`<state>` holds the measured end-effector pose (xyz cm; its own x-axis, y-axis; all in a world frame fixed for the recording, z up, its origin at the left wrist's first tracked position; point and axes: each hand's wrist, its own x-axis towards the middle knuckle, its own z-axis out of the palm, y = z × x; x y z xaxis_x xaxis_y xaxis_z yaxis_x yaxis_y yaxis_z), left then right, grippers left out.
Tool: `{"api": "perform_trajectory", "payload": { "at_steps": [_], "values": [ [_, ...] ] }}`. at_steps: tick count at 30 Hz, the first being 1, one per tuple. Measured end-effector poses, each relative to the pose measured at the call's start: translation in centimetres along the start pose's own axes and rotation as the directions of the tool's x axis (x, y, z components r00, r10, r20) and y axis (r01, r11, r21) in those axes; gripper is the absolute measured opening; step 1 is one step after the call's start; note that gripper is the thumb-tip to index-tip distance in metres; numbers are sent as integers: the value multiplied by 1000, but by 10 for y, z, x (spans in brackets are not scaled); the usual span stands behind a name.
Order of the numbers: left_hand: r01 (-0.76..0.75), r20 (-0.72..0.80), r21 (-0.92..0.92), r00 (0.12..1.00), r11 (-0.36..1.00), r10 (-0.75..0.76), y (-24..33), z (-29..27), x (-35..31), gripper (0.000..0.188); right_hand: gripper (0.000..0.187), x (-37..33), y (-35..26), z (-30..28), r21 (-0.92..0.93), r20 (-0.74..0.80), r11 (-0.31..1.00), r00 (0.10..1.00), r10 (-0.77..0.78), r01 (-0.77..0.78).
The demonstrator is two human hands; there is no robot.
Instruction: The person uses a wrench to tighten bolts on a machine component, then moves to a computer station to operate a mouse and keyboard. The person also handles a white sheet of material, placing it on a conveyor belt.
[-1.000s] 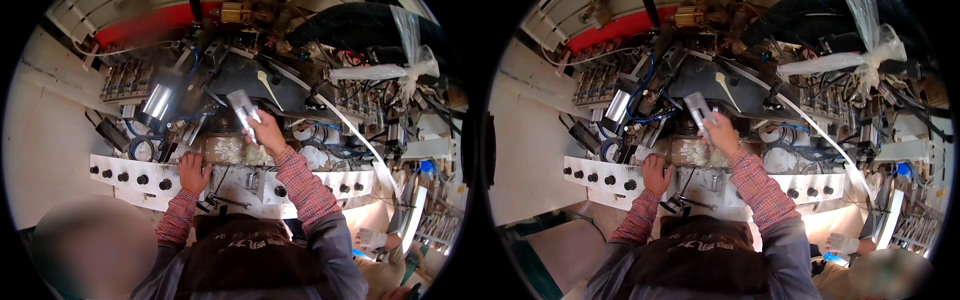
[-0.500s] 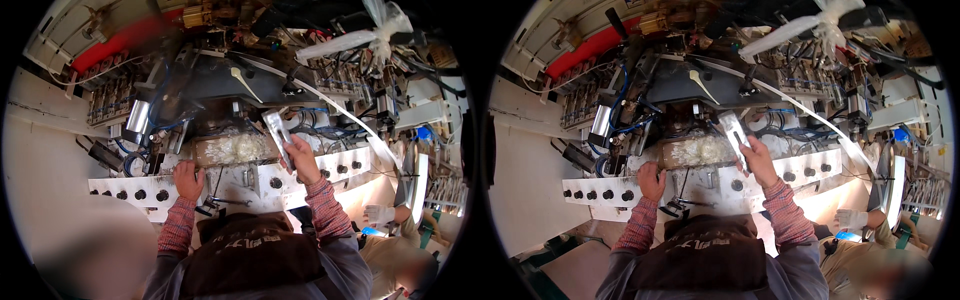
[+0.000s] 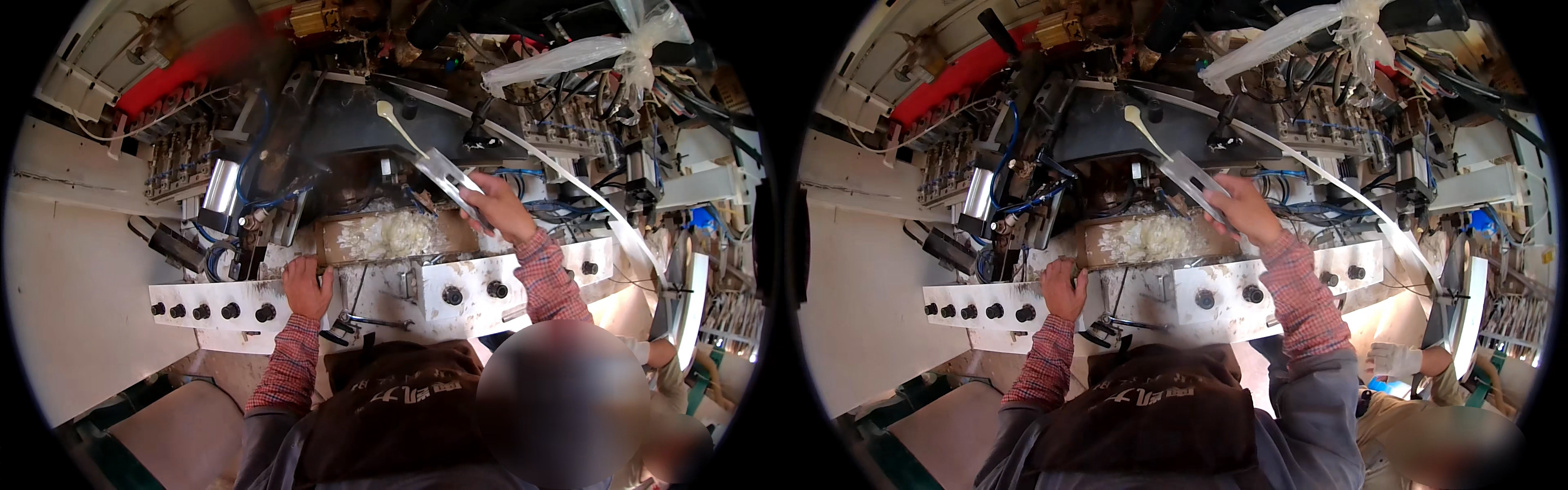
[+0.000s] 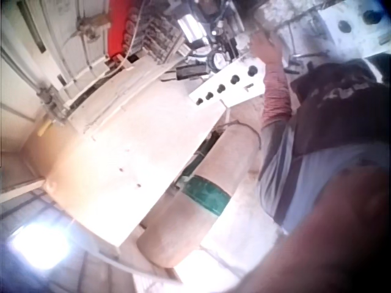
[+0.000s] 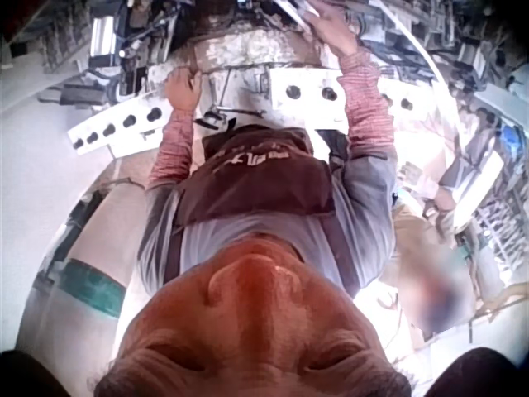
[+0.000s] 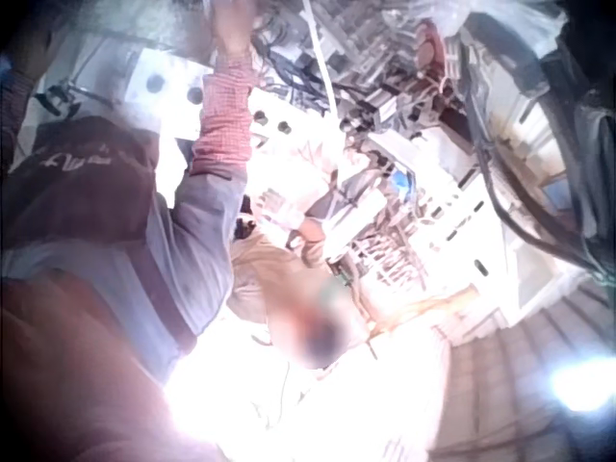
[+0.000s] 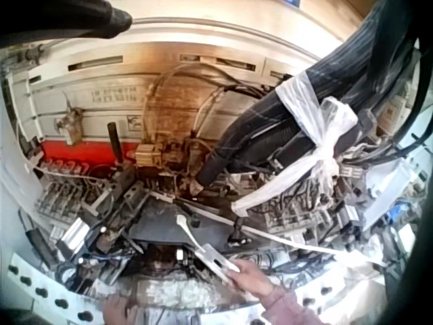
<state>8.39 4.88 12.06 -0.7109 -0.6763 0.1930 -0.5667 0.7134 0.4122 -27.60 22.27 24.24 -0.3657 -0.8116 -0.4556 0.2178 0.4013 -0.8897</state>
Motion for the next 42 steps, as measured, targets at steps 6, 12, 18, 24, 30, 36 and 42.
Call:
{"api": "perform_trajectory", "payload": {
  "at_steps": [6, 12, 18, 24, 30, 36, 42],
  "values": [
    [14, 2, -10, 1000, 1000, -14, -2, 1, -1, 32, 18, 6, -1, 10, 120, 22, 990, 997, 74, -76],
    [-98, 11, -115, 995, 989, 100, 14, -9, 5, 30, 17, 23, -11, 25, 199, -21, 978, 997, 71, -65],
    [-418, -130, -223, 908, 881, 398, 117, -48, 70, 35, 16, 50, -18, 51, 238, -66, 968, 993, 96, -78],
    [-466, -207, -66, 871, 882, 445, 151, -62, 176, 30, 17, 70, -33, 73, 268, -87, 961, 992, 94, -68],
    [-378, -122, -45, 921, 925, 371, 146, -63, 207, 27, 13, 89, -42, 82, 349, -120, 934, 984, 130, -80],
    [-293, -123, -131, 953, 947, 278, 127, -63, 183, 25, 17, 78, -36, 87, 435, -114, 899, 986, 120, -59],
    [-355, -220, -202, 925, 913, 311, 133, -75, 164, 28, 22, 68, -34, 85, 425, -92, 903, 989, 112, -63]
  ]
}}
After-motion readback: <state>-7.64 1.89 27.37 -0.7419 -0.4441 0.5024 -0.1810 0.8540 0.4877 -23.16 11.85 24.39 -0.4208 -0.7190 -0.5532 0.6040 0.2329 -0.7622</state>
